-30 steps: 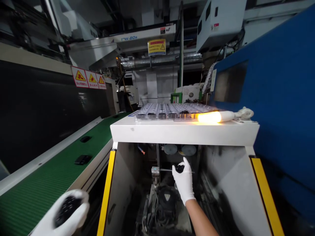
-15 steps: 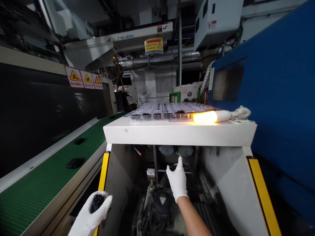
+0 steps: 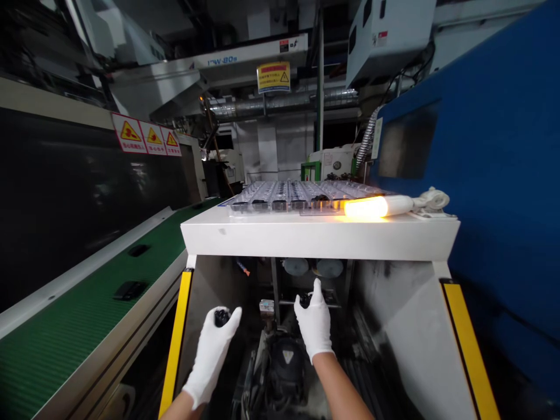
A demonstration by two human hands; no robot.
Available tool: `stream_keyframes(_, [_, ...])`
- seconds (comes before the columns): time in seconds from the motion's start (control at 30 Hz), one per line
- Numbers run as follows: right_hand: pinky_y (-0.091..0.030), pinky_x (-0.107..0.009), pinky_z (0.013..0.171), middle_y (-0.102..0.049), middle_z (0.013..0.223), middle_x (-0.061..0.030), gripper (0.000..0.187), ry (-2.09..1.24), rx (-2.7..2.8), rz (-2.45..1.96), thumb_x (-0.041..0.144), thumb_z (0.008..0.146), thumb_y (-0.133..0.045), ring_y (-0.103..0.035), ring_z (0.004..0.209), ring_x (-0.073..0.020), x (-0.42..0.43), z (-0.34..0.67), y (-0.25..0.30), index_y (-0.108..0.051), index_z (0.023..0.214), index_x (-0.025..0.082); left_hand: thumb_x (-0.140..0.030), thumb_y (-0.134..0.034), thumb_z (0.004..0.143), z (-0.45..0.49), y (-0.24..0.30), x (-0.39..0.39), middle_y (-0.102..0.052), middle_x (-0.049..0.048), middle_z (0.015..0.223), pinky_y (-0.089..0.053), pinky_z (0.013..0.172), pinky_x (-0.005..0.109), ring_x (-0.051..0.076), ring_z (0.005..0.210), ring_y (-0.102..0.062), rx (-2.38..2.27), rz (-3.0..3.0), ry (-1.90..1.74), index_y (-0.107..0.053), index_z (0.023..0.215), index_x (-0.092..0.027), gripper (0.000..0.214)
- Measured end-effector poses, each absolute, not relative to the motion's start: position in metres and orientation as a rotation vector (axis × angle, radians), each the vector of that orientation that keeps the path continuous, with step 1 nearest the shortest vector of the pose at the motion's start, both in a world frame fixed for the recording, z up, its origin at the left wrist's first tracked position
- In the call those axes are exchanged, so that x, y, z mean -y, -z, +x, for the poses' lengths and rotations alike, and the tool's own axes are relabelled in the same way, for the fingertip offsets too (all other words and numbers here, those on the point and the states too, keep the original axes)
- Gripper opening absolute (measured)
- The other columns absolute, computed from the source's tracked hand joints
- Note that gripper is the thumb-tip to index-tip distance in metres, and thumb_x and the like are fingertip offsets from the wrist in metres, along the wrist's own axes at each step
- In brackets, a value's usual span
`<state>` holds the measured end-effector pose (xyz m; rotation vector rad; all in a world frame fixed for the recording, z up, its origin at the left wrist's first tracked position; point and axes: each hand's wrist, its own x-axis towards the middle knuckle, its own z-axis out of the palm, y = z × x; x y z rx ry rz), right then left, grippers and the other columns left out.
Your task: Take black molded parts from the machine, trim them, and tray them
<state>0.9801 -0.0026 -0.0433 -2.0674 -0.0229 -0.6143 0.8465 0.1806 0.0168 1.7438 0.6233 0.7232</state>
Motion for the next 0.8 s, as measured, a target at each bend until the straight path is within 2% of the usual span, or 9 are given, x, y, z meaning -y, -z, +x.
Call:
stream_keyframes(0.1, [-0.051, -0.04, 0.089, -0.061, 0.13, -0.0175, 0.08, 0.614, 0.006, -2.058, 0.046, 0.083, -0.055, -0.062, 0.111, -0.0305, 0.002, 0.981, 0.045, -0.026, 0.152, 0.016, -0.057, -0.07, 0.069, 0.881, -0.012, -0.168, -0.067, 0.005, 0.088, -0.049, 0.077, 0.034, 0.022, 0.081, -0.064, -0.59, 1.796, -0.733, -0.056, 0.097, -0.02, 0.049])
stream_keyframes(0.23, [-0.051, -0.04, 0.09, -0.06, 0.13, -0.019, 0.082, 0.59, -0.013, -2.057, 0.048, 0.082, -0.055, -0.061, 0.112, -0.0313, 0.002, 0.983, 0.046, -0.027, 0.151, 0.014, -0.053, -0.071, 0.069, 0.92, -0.001, -0.147, -0.067, 0.0039, 0.083, -0.049, 0.076, 0.034, 0.021, 0.077, -0.064, -0.491, 1.808, -0.768, -0.055, 0.095, -0.02, 0.045])
stream_keyframes(0.4, [-0.052, -0.039, 0.083, -0.068, 0.112, -0.0161, 0.081, 0.591, -0.023, -2.04, 0.049, 0.083, -0.055, -0.065, 0.099, -0.0298, 0.001, 0.984, 0.048, -0.029, 0.15, 0.013, -0.054, -0.073, 0.067, 0.946, 0.017, -0.126, -0.068, 0.0051, 0.088, -0.05, 0.081, 0.036, 0.023, 0.083, -0.066, -0.507, 1.824, -0.813, -0.056, 0.097, -0.02, 0.048])
stream_keyframes(0.5, [-0.052, -0.038, 0.083, -0.068, 0.11, -0.016, 0.078, 0.623, -0.011, -2.018, 0.048, 0.084, -0.054, -0.064, 0.098, -0.0289, 0.0, 0.984, 0.048, -0.032, 0.149, 0.011, -0.056, -0.072, 0.068, 0.954, 0.024, -0.121, -0.067, 0.005, 0.089, -0.05, 0.08, 0.036, 0.023, 0.083, -0.065, -0.541, 1.838, -0.821, -0.056, 0.097, -0.02, 0.049])
stream_keyframes(0.63, [-0.052, -0.038, 0.084, -0.068, 0.107, -0.0172, 0.077, 0.635, -0.006, -2.017, 0.047, 0.083, -0.054, -0.064, 0.097, -0.0288, 0.0, 0.984, 0.047, -0.035, 0.147, 0.008, -0.057, -0.07, 0.072, 0.96, 0.029, -0.118, -0.067, 0.0055, 0.093, -0.05, 0.081, 0.036, 0.024, 0.087, -0.066, -0.57, 1.89, -0.823, -0.055, 0.1, -0.021, 0.047])
stream_keyframes(0.8, [-0.052, -0.038, 0.082, -0.069, 0.106, -0.0171, 0.077, 0.64, -0.013, -2.028, 0.047, 0.083, -0.054, -0.065, 0.095, -0.029, 0.0, 0.985, 0.047, -0.035, 0.147, 0.008, -0.05, -0.063, 0.079, 0.966, 0.04, -0.116, -0.067, 0.0063, 0.093, -0.051, 0.082, 0.036, 0.023, 0.087, -0.066, -0.642, 1.851, -0.865, -0.053, 0.099, -0.021, 0.036])
